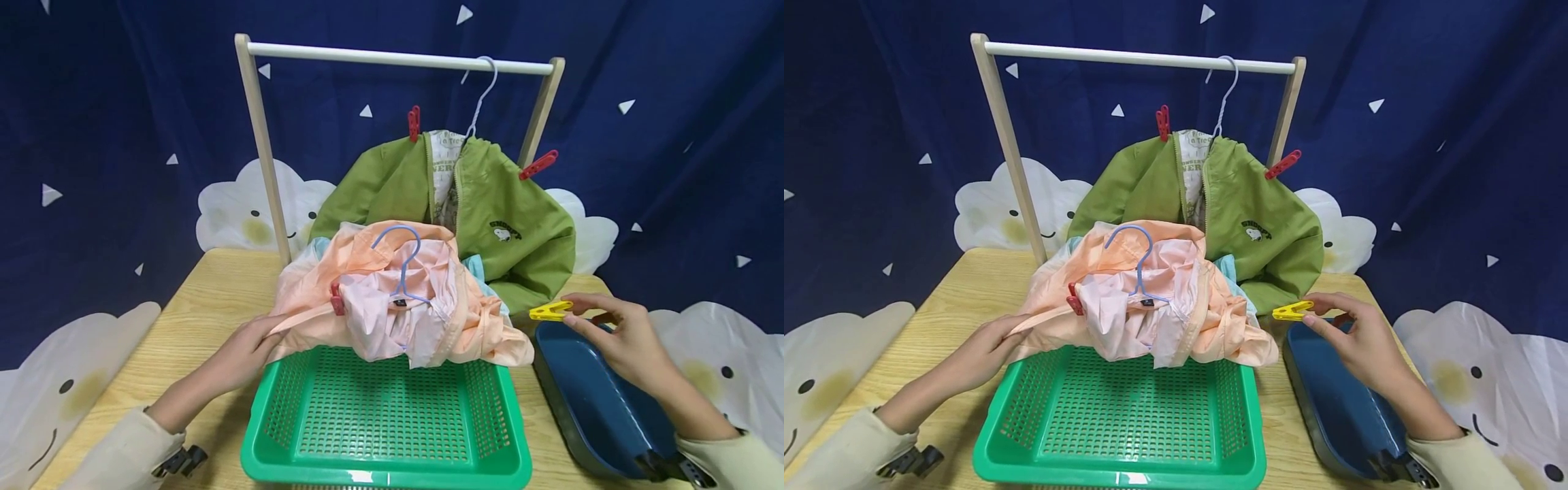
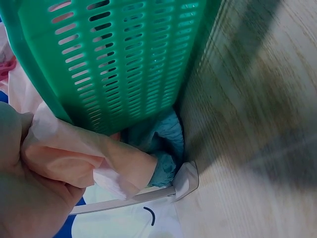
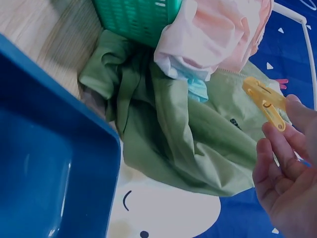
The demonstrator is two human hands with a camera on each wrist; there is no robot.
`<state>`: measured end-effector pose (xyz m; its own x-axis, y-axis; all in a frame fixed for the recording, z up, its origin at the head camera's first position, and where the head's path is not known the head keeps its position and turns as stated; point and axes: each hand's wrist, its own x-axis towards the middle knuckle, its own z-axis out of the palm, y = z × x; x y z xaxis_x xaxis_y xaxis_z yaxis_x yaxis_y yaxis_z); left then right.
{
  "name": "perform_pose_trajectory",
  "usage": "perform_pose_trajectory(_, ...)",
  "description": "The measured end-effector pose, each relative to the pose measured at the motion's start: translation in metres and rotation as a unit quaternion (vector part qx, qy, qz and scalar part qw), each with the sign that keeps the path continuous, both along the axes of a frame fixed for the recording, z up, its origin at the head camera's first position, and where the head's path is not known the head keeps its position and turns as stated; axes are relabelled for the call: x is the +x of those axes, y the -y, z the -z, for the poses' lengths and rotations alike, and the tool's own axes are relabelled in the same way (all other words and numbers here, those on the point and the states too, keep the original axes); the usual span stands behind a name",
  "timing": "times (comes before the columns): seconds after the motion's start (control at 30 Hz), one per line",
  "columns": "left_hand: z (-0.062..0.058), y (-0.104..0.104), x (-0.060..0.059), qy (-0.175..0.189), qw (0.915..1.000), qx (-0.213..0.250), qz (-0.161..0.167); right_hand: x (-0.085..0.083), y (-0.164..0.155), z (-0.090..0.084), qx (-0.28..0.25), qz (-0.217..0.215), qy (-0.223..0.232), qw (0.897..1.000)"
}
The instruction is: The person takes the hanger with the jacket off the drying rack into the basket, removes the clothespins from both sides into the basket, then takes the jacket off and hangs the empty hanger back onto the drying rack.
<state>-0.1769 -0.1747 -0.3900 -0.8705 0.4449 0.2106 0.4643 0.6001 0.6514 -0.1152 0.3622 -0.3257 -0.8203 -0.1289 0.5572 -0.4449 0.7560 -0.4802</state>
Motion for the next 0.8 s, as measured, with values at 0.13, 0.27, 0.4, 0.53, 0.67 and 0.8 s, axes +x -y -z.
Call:
perform_pose_trajectory(0.13, 0.001, -0.001, -0.001, 0.003, 1.0, -0.002, 0.001, -0.001, -0.007, -0.001, -0.008, 0.006, 0.018, 1.0)
perform_pose_trajectory(0.27, 0.002, -0.002, -0.001, 0.005, 1.0, -0.006, 0.002, -0.001, -0.013, 0.001, -0.013, 0.005, 0.031, 0.999)
perform_pose_trajectory(0.4, 0.001, -0.002, -0.001, 0.009, 0.9999, -0.005, -0.002, -0.001, -0.021, 0.002, -0.011, 0.008, 0.043, 0.999)
perform_pose_trajectory(0.53, 0.0, -0.002, -0.001, 0.01, 0.9999, -0.005, -0.005, -0.003, -0.028, 0.003, -0.004, 0.012, 0.056, 0.998)
perform_pose_trajectory(0.67, 0.001, -0.002, 0.0, 0.003, 0.9999, -0.008, -0.006, -0.007, -0.035, 0.005, -0.001, 0.013, 0.068, 0.998)
perform_pose_trajectory(0.8, 0.001, -0.002, 0.0, 0.003, 1.0, -0.006, -0.005, -0.009, -0.043, 0.009, 0.001, 0.019, 0.081, 0.997)
